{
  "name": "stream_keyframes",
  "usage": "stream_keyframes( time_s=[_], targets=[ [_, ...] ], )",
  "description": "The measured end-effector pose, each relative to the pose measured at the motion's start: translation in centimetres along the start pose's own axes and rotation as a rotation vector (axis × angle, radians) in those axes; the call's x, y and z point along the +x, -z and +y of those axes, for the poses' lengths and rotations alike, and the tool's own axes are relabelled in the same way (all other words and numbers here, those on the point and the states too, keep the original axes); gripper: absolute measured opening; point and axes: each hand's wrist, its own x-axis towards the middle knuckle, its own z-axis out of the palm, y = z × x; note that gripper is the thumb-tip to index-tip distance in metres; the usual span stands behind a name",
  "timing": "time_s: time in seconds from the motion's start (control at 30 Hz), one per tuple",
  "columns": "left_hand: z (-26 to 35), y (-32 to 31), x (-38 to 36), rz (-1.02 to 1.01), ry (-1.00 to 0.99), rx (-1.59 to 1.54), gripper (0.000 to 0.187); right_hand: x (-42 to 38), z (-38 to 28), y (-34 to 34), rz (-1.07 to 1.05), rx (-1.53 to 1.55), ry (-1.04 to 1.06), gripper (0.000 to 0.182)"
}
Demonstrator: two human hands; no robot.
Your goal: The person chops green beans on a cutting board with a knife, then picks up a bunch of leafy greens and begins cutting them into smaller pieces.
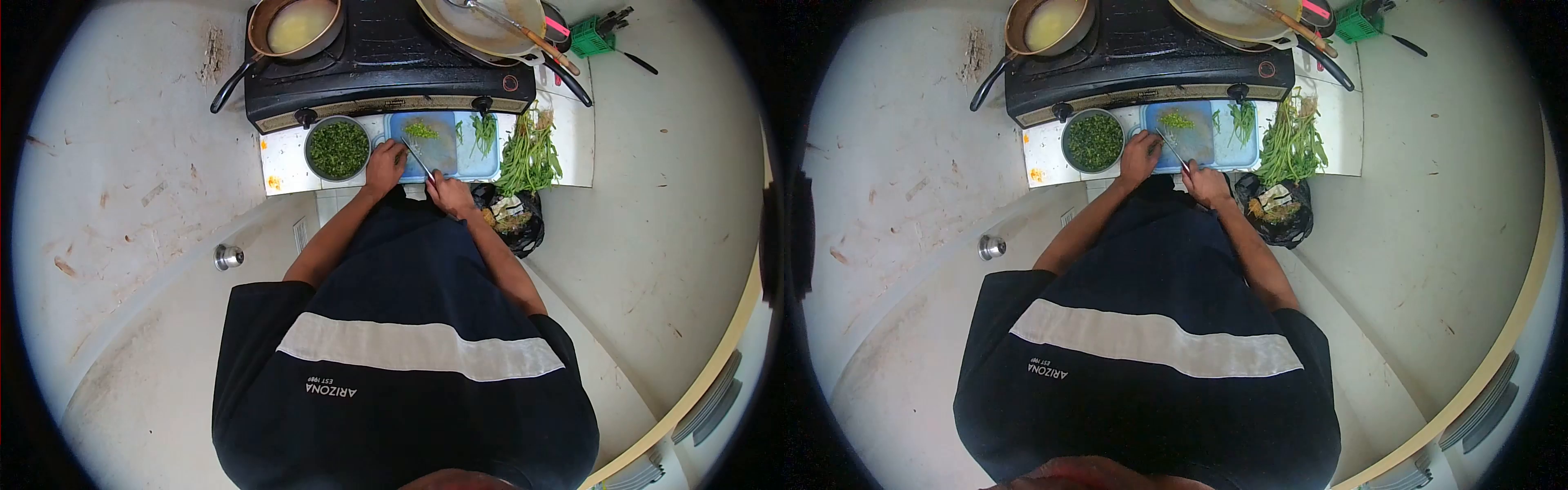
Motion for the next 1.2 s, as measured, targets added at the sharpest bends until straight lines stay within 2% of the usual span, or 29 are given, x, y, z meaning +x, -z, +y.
stream_keyframes(
  time_s=[0.17,0.37,0.57,0.63,1.2],
  targets=[
    [-0.1,0.0,0.0,0.000,0.001,-0.021,0.012,0.4,-0.4,0.5,-0.014,-0.004,-0.005,0.035],
    [-0.1,0.0,0.0,0.009,-0.004,-0.004,0.012,2.7,-1.9,0.2,0.063,-0.014,0.050,0.036],
    [-0.1,-0.2,-0.2,0.017,0.014,-0.020,0.010,1.6,-1.4,0.0,0.076,-0.044,0.040,0.035],
    [0.1,0.0,-0.1,0.023,0.009,-0.019,0.010,0.4,-1.1,0.4,0.006,-0.043,0.002,0.035],
    [0.0,-0.3,-0.2,0.004,0.065,-0.109,0.007,-0.2,-1.6,0.8,-0.003,0.013,-0.014,0.036]
  ],
)
